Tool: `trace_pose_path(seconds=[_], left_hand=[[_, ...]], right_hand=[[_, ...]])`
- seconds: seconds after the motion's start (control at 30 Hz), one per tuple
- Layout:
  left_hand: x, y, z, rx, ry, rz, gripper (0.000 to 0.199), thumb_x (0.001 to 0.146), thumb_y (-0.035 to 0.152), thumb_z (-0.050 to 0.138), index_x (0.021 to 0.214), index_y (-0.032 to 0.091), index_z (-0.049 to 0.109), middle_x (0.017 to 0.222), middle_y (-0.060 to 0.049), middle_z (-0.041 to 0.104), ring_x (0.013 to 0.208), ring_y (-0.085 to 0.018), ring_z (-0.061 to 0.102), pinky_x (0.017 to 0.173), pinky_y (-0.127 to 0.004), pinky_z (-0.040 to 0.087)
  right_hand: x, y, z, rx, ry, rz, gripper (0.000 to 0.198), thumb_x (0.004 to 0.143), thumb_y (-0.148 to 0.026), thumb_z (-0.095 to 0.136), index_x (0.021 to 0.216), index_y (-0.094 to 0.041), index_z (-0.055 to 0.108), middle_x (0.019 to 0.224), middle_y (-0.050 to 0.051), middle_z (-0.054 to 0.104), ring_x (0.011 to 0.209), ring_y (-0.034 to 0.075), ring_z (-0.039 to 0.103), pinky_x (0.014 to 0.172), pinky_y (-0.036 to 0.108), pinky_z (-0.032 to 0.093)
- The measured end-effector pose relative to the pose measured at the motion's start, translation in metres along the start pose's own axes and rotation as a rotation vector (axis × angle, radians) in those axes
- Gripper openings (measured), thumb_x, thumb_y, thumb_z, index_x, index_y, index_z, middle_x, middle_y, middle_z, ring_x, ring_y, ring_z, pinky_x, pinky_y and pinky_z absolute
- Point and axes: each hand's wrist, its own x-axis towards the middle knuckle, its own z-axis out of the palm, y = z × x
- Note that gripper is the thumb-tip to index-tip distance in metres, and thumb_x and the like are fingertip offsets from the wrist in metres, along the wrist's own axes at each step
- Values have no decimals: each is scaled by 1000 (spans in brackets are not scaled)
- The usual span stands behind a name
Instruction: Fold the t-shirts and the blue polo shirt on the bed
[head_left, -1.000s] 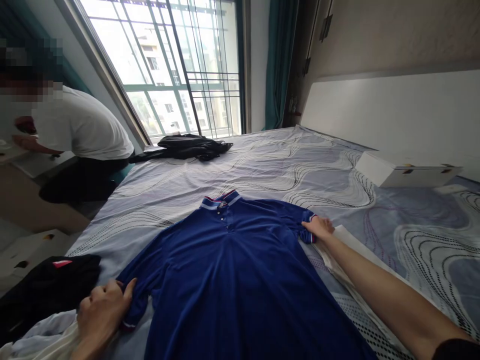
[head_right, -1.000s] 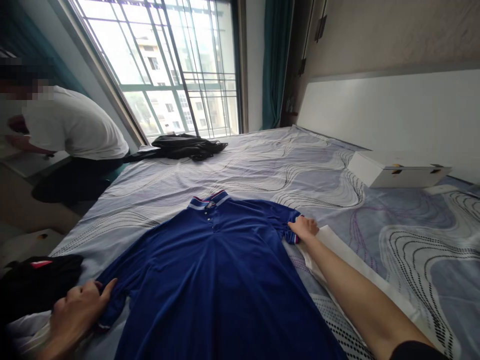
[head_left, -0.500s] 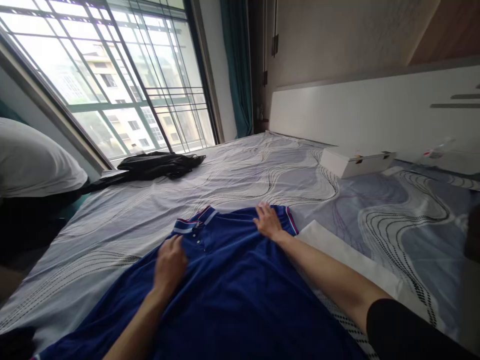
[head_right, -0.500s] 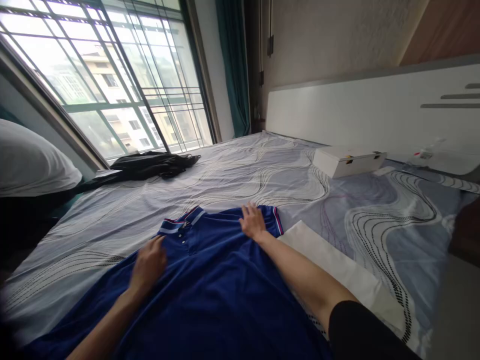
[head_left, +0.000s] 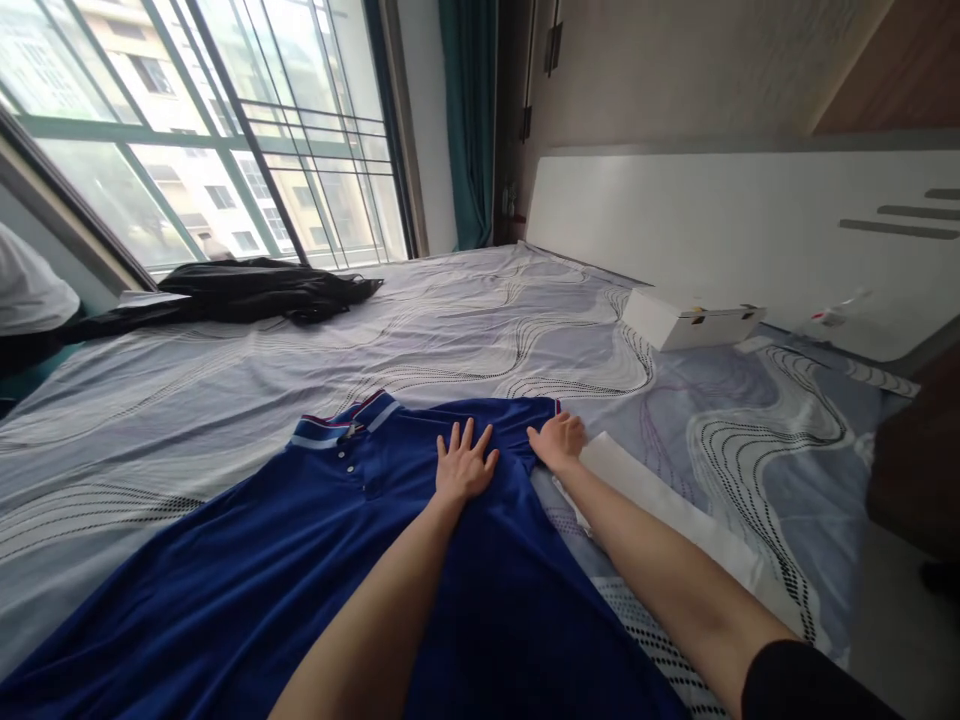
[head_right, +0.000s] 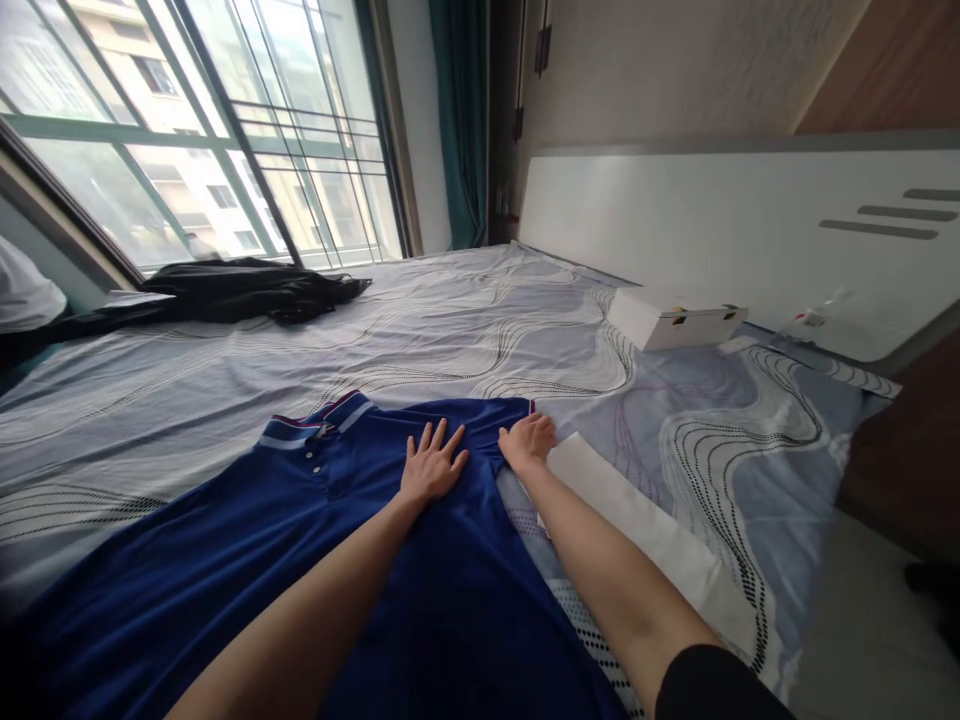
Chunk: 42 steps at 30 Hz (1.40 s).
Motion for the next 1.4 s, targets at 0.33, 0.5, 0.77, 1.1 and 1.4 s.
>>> trace_pose_path(seconds=[0.33,0.5,0.77,1.1,1.4], left_hand=[[11,-20,-1,-915,263,-180,44,96,36,49,137,27,61,142,-7,64,143,-25,46,127,-50,18],[12,-48,-13,-971,500,-366,50,102,30,33,148,15,47,124,-16,71,115,-22,69,102,-39,53],[18,-30,-12,-545,341,-112,51,94,25,52,145,28,55,160,-7,44,153,-26,29,126,-47,24],[52,-7,-16,-26,-145,103,56,102,48,34,156,33,39,169,-2,24,157,-29,15,125,-60,12],[-176,23,-5,137,176,-116,59,102,44,36,159,29,34,169,-6,23,156,-33,17,123,-59,24]], right_hand=[[-28,-59,-48,143,-65,-472,41,95,-22,53,136,-18,57,131,15,66,116,26,66,95,31,49],[-83,-92,-27,220,-441,-721,61,93,-47,61,142,-13,56,129,17,68,118,29,65,98,34,49],[-106,-66,40,36,-137,-727,66,101,-44,41,160,-16,32,168,11,23,156,34,14,124,56,7],[-136,-17,41,16,-119,-685,71,103,-50,30,162,-11,24,169,8,17,157,27,12,126,50,7],[-154,13,25,-143,-136,-682,67,102,-43,28,163,-14,22,170,5,15,156,27,13,126,51,9]])
